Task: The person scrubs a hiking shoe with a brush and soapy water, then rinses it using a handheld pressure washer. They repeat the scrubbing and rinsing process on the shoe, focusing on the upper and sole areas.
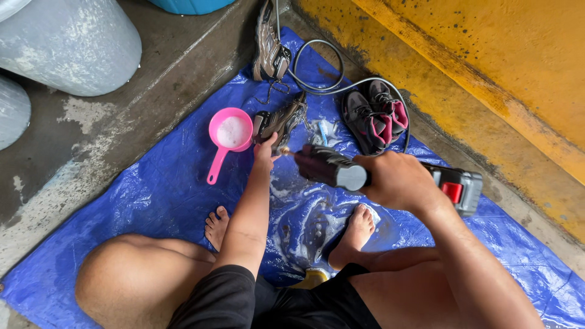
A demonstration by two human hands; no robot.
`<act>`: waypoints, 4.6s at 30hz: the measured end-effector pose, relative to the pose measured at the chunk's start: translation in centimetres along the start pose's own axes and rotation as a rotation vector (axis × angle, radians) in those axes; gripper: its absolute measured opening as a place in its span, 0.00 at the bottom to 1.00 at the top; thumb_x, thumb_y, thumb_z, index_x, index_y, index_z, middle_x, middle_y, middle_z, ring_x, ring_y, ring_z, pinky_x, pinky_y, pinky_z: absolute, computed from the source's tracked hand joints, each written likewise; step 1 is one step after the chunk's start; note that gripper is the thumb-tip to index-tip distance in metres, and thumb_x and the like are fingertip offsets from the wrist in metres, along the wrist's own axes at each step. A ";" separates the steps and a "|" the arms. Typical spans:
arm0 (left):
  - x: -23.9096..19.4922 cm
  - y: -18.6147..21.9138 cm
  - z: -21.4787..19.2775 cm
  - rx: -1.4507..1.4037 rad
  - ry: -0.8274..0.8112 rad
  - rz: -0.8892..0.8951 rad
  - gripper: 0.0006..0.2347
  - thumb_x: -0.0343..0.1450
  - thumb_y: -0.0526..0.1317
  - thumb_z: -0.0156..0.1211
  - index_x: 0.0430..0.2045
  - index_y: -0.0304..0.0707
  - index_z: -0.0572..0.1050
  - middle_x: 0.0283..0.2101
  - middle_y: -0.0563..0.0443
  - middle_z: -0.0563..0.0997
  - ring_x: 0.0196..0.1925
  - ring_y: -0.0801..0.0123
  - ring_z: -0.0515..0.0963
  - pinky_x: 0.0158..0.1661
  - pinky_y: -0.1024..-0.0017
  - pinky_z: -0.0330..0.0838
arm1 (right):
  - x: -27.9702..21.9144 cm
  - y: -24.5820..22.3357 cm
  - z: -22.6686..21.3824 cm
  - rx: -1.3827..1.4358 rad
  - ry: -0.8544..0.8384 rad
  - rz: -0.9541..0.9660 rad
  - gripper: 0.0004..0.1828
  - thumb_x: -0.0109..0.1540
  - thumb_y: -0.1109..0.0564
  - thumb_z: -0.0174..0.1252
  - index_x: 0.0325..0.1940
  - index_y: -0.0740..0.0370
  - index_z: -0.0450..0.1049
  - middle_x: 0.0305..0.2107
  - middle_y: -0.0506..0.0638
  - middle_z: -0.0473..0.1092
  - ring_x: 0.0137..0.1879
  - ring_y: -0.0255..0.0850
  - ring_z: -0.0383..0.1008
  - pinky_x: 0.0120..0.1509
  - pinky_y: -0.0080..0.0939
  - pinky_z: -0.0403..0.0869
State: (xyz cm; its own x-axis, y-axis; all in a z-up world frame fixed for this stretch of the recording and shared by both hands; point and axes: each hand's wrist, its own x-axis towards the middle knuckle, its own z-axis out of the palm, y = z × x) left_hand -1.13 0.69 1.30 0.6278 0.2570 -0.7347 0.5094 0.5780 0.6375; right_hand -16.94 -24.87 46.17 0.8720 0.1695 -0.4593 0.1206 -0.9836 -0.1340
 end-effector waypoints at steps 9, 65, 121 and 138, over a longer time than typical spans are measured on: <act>-5.6 3.5 0.1 0.098 -0.015 0.209 0.42 0.65 0.46 0.88 0.72 0.32 0.67 0.72 0.30 0.72 0.75 0.39 0.71 0.63 0.41 0.79 | -0.5 -4.7 0.8 -0.036 0.029 -0.143 0.28 0.55 0.47 0.64 0.61 0.36 0.79 0.35 0.55 0.83 0.46 0.60 0.86 0.56 0.59 0.83; -4.9 13.4 -0.6 0.629 -0.330 0.525 0.40 0.62 0.38 0.67 0.77 0.42 0.65 0.74 0.31 0.71 0.78 0.48 0.69 0.76 0.56 0.63 | -3.3 0.9 -2.1 0.093 0.193 0.167 0.30 0.52 0.45 0.65 0.61 0.39 0.78 0.39 0.59 0.84 0.51 0.68 0.83 0.60 0.68 0.81; -6.1 13.3 -1.0 1.372 -0.328 0.697 0.36 0.79 0.38 0.61 0.80 0.86 0.52 0.81 0.29 0.55 0.83 0.39 0.59 0.79 0.50 0.61 | -0.3 -2.6 1.9 0.046 0.218 0.133 0.25 0.61 0.39 0.65 0.61 0.44 0.78 0.37 0.64 0.82 0.52 0.67 0.84 0.59 0.64 0.81; -4.6 12.9 -0.4 1.460 -0.328 0.774 0.33 0.79 0.39 0.55 0.80 0.82 0.54 0.76 0.28 0.55 0.75 0.30 0.69 0.70 0.45 0.72 | 5.2 -2.3 8.3 0.389 0.534 0.192 0.27 0.56 0.46 0.71 0.59 0.46 0.78 0.42 0.58 0.82 0.55 0.63 0.82 0.62 0.66 0.79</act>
State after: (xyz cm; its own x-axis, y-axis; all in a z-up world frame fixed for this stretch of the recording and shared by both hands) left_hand 2.29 7.30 12.78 0.9654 -0.1524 -0.2116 0.0068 -0.7964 0.6048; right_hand -16.60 -21.25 36.83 0.9873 -0.1572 -0.0244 -0.1515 -0.8826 -0.4450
